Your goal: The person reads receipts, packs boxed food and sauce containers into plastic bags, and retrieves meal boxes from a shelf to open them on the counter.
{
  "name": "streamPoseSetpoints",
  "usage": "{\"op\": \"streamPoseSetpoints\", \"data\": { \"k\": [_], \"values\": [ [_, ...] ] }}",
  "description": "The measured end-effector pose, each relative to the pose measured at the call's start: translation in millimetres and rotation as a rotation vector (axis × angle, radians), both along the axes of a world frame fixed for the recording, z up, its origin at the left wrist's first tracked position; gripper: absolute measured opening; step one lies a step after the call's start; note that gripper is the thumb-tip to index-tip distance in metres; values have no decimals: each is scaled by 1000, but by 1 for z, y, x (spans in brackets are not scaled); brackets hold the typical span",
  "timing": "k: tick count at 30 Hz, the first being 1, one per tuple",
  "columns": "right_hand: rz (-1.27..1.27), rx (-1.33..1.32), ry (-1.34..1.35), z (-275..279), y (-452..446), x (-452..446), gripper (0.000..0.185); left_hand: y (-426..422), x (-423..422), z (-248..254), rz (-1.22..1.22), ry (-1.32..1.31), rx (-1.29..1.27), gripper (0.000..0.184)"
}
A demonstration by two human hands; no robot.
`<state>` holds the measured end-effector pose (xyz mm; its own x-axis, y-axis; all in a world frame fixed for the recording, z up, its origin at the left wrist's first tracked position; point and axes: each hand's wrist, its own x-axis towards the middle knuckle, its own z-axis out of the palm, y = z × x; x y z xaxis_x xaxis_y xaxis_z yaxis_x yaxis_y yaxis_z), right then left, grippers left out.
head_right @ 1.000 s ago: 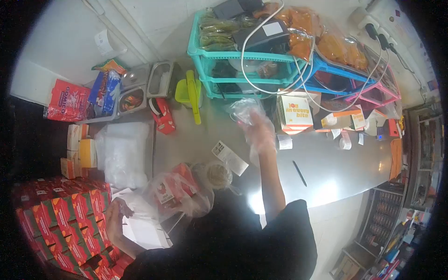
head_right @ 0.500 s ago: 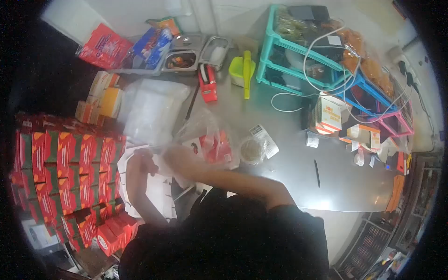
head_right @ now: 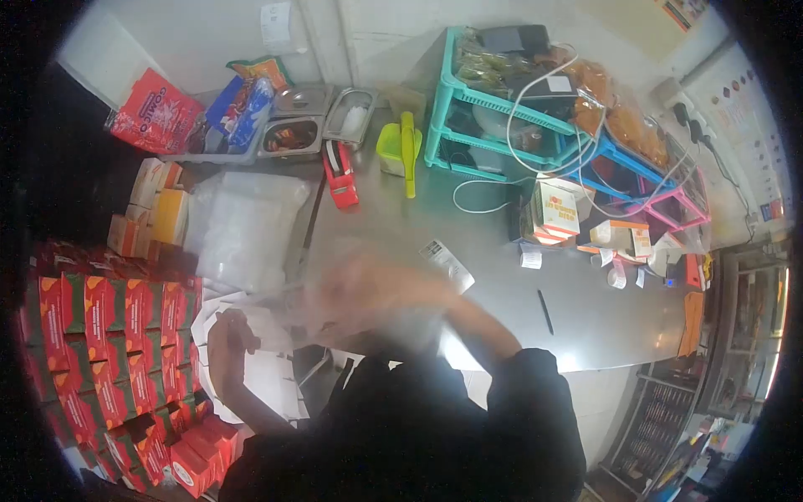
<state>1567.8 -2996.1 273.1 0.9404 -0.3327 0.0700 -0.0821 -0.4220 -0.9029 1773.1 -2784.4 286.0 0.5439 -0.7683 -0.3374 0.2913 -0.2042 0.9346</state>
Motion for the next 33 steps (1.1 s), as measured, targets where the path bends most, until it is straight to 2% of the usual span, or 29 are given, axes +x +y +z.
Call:
{"op": "streamPoseSetpoints", "data": {
  "k": [1, 2, 3, 6, 9, 10, 11, 14, 16, 17, 19, 21, 22, 23, 25, 26, 28, 29, 30, 31, 32, 33],
  "values": [
    [-128, 105, 224, 34, -24, -21, 24, -1, 1, -1, -3, 10, -17, 40],
    [-425, 82, 234, 9, -58, -41, 20, -1, 1, -1, -2, 18, -30, 38],
    [-606, -196, 305, -27, -106, -57, 17, -5, -1, 1, 4, -4, -10, 38],
    [-641, -1550, 665, -190, -234, -74, 18, -13, -14, 13, 140, -12, 80, 36],
    [-630, -1379, 661, -283, -301, -79, 22, -14, -18, 17, 81, -27, 87, 37],
    [-607, -1364, 627, -282, -298, -74, 23, -13, -17, 15, 59, -5, 60, 37],
    [-723, -1290, 740, -281, -290, -73, 22, -12, -16, 14, 26, 17, 31, 38],
    [-890, -1130, 480, -223, -239, -94, 21, -10, -12, 13, 27, -16, 55, 38],
    [-871, -1095, 558, -217, -237, -122, 23, -12, -13, 12, 136, -10, 133, 38],
    [-871, -1076, 611, -215, -233, -144, 25, -11, -9, 4, 117, 36, 80, 39],
    [-816, -1060, 622, -236, -258, -159, 29, -14, -7, -1, 84, 32, 32, 40],
    [-846, -846, 570, -285, -296, -135, 34, -19, -8, 1, 54, 59, -4, 39],
    [-791, -800, 801, -229, -277, -104, 30, -21, -10, 2, 38, 79, -12, 39],
    [-722, -730, 96, -357, -362, -110, 37, -23, -12, 4, 25, 95, -19, 39],
    [-932, -742, 338, -349, -347, -68, 30, -24, -16, 6, 31, 87, 1, 38],
    [-891, -823, 614, -329, -333, -64, 27, -25, -16, 5, 31, 72, -12, 37],
    [-1047, -803, 225, -314, -300, -70, 27, -16, -13, 2, 46, 44, -7, 37],
    [-1134, -1031, 201, -345, -306, -86, 30, -12, -11, -1, 74, 12, 34, 36],
    [-1201, -828, 343, -271, -248, -93, 28, -9, -7, 2, 34, 33, 41, 36],
    [-1210, -796, 404, -224, -201, -103, 25, -7, -7, 1, 67, 55, 44, 35],
    [-1108, -698, 522, -166, -153, -109, 20, -6, -6, 1, 96, 78, 43, 35],
    [-1004, -659, 398, -150, -119, -128, 24, -5, -6, 0, 94, 106, 17, 35]
  ]
}}
